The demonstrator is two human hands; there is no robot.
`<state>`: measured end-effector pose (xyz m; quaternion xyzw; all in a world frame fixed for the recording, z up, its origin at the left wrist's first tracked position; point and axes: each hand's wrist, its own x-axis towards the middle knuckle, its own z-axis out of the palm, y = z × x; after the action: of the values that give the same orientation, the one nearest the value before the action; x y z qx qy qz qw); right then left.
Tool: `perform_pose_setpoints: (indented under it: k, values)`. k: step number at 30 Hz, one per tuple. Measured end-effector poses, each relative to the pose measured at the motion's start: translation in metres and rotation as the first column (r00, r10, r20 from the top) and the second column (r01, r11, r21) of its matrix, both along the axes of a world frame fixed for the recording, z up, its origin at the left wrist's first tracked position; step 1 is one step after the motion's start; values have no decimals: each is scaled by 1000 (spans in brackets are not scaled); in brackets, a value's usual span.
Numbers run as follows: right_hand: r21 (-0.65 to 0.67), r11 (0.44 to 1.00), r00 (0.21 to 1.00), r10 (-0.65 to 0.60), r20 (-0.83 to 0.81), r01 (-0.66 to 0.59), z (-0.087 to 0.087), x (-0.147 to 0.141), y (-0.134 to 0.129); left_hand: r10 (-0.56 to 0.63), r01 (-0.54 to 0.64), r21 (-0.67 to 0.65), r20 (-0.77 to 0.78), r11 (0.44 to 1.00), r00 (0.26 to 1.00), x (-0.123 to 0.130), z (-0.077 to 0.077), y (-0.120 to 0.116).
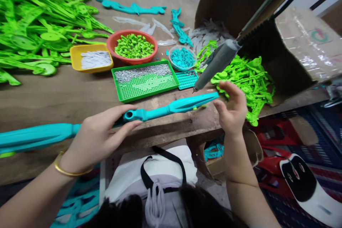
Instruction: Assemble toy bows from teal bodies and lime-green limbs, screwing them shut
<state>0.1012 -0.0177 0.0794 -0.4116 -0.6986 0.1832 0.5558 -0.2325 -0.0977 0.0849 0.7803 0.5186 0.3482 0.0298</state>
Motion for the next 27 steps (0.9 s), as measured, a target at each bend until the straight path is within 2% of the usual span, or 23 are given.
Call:
perform_pose_setpoints:
  k: [2, 3, 5, 6, 8, 10, 12, 14, 19, 24, 27]
  values:
    - [202, 972, 993, -118, -21, 120, 1, 1, 0, 13, -13, -21, -19, 1000, 1000, 2, 1, 3]
    - [222, 962, 988, -150, -44, 156, -1, 3, 2, 27, -28, -15, -36, 999, 999, 5, 3, 4]
    - [98, 984, 989, -150, -1, 149, -12, 7, 10, 60, -55, 55, -76, 997, 995, 17, 7, 7]
    - [-16, 994, 991, -107, 75, 108, -18, 8, 14, 64, -54, 105, -91, 993, 994, 27, 10, 10]
    - [-251, 967, 971, 32, 236, 29, -29, 8, 23, 36, -17, 178, -101, 984, 994, 53, 15, 20]
    - [-380, 925, 944, 124, 306, 2, -36, 3, 27, -20, 31, 95, -107, 995, 994, 83, 16, 34]
    - [-399, 917, 945, 134, 300, -3, -37, -1, 25, 43, -45, -17, -91, 999, 995, 107, 14, 50]
    - [-387, 921, 949, 153, 274, -37, -36, -1, 21, 78, -84, -90, -70, 992, 994, 119, 10, 62]
    - [-444, 883, 959, 241, 150, -152, -30, 10, 7, -120, 120, -3, 59, 993, 991, 108, 3, 64]
    - [-381, 917, 918, 250, 307, -122, -16, 13, -2, -173, 172, 22, 137, 985, 975, 104, 0, 60]
    - [-337, 935, 921, 222, 318, -109, -21, 18, 5, -192, 189, 34, 129, 981, 973, 110, 2, 56]
